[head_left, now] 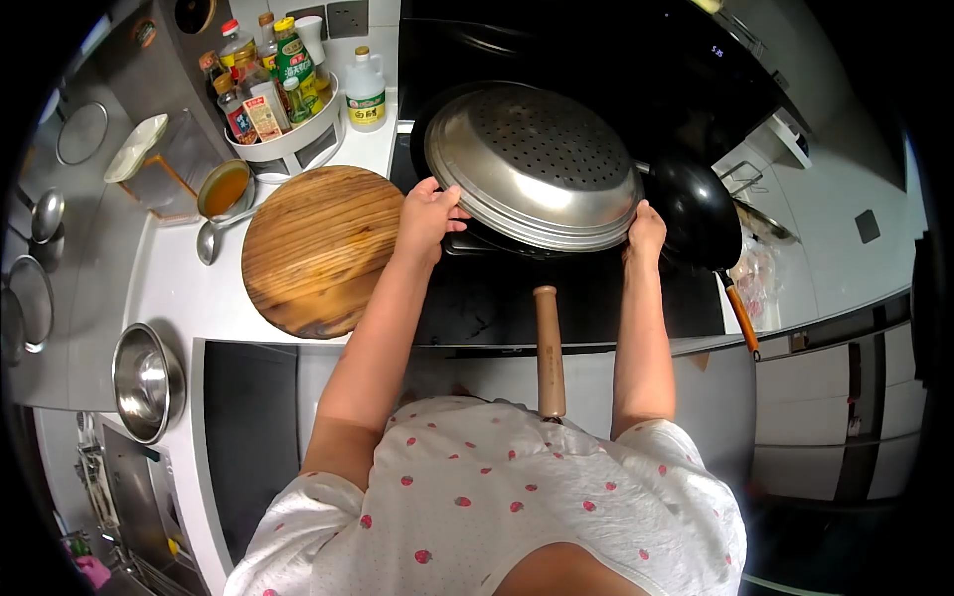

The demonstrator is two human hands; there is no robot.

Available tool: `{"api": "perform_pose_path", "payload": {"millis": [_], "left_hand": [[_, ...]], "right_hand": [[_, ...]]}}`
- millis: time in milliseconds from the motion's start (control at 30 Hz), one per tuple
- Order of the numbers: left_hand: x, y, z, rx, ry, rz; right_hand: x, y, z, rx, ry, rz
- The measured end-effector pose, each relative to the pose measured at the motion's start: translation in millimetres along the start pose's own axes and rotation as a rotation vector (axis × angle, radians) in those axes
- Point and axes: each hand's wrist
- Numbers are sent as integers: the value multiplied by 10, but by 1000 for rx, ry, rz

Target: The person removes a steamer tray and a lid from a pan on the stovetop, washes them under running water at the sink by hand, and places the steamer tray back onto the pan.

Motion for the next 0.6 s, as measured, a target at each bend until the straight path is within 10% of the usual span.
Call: {"api": "perform_pose_path", "payload": {"millis": [600], "left_hand": [[-188,-168,175,-12,-550,151]], "right_hand": [[42,93,-90,-181,938,363]]}}
Point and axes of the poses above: each hand's wrist, its own y-axis away from the middle knuckle, its own z-axis out of the back of the hand, x = y × z, and after that the axes turned 1 degree about -z, right-handed
